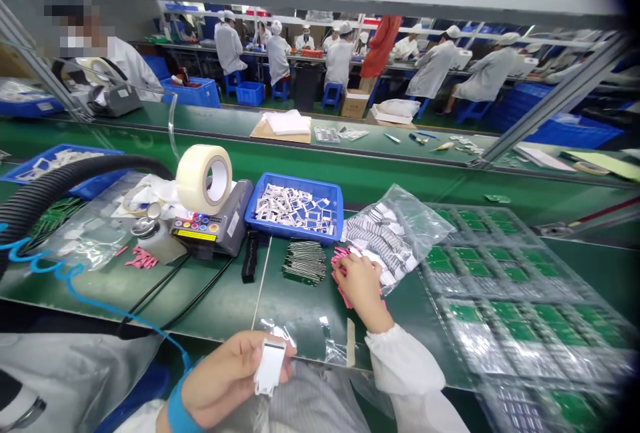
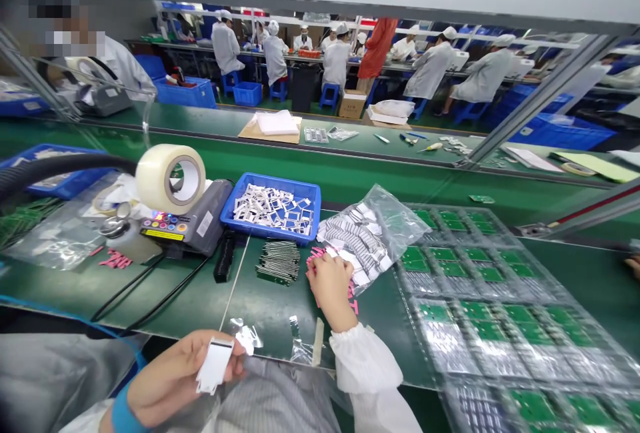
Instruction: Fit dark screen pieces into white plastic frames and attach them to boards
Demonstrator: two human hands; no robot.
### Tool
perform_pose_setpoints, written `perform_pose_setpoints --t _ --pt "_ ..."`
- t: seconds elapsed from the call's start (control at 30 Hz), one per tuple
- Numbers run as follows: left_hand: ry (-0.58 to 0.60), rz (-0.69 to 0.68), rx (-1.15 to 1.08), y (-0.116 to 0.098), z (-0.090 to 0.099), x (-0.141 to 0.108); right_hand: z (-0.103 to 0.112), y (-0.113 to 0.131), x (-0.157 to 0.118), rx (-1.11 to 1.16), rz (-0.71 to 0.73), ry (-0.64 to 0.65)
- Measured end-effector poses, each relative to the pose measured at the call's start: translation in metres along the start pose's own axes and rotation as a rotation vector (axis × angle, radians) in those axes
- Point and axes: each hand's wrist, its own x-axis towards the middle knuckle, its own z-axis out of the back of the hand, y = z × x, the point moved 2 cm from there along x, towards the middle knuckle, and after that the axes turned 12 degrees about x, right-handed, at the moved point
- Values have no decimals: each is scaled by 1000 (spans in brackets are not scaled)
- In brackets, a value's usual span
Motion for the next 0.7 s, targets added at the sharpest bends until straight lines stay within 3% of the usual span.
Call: perform_pose_setpoints --t 0.17,0.27,0.33,0.4,0.5,0.7 --pt "-78 -48 -21 -7 -3 -5 20 16 -6 70 88 -19" --pt "-128 -73 -2 -10 -4 -4 47 56 -28 231 284 2" --pt "-150 -93 20 -11 -4 -3 63 90 -47 431 502 -13" --pt "-154 -110 31 -12 -5 -2 72 117 -60 508 583 -59" --pt "-137 -117 29 -13 -7 -2 70 138 -66 505 626 -99" --pt "-139 -156 -7 -16 -7 -6 59 147 -64 438 696 -122"
